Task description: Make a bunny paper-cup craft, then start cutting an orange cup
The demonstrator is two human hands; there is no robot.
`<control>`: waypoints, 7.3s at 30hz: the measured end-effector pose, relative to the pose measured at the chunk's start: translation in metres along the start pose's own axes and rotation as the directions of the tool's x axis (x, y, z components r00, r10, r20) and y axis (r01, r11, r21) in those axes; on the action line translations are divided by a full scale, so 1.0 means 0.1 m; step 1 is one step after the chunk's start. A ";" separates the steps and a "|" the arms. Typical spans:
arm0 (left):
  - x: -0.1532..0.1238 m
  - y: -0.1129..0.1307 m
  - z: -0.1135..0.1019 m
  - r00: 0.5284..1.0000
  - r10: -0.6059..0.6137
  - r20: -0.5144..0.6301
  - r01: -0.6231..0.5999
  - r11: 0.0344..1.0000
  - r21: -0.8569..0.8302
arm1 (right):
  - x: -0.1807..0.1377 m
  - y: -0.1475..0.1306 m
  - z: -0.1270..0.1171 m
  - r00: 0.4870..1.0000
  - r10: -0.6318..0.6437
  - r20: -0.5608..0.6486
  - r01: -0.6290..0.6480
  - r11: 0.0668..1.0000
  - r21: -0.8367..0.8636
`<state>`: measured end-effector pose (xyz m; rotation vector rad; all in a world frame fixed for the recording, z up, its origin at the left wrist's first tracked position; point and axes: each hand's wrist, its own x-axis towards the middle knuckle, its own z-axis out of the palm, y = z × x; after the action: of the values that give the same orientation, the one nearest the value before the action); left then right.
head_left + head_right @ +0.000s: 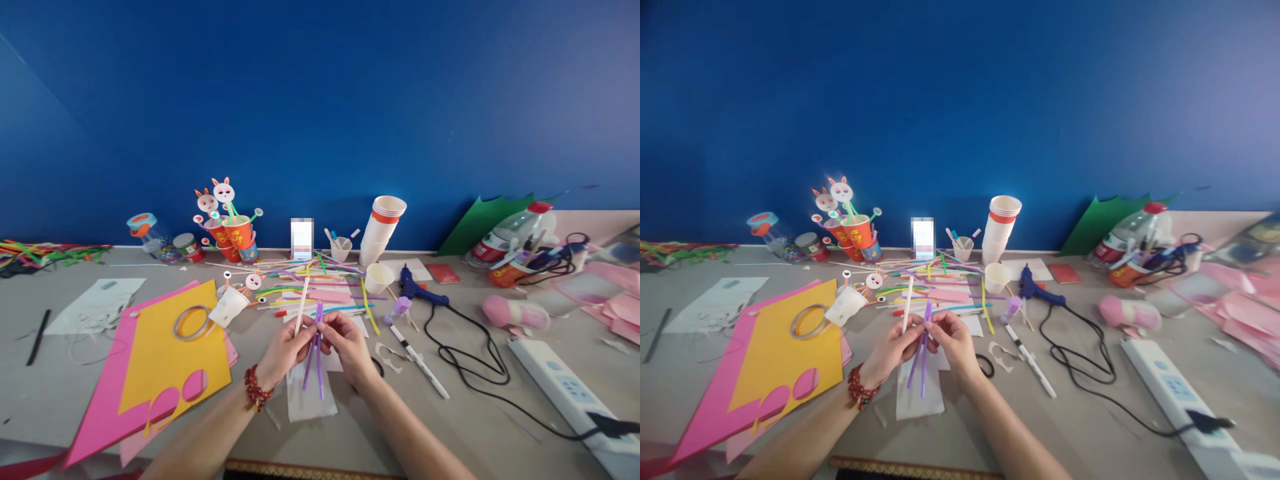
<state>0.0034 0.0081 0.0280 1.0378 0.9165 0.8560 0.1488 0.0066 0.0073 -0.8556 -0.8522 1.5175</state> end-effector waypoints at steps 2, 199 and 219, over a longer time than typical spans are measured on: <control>0.00 -0.01 0.00 1.000 0.000 0.001 0.000 1.000 -0.004 | 0.00 0.00 -0.01 1.000 -0.004 0.004 0.004 1.000 -0.004; -0.02 -0.03 -0.03 0.991 -0.129 0.016 0.128 0.990 0.062 | -0.16 -0.52 -0.35 0.996 -0.088 -0.007 0.067 0.800 -0.596; -0.15 0.12 -0.05 0.987 -0.158 0.028 0.154 0.982 0.113 | -0.59 -0.57 -1.03 0.963 0.269 -0.008 -0.174 0.600 -0.781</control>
<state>-0.0087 -0.0008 0.0412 1.0588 1.0091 0.6592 0.2719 -0.0407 0.0123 -1.5730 -1.5993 1.3907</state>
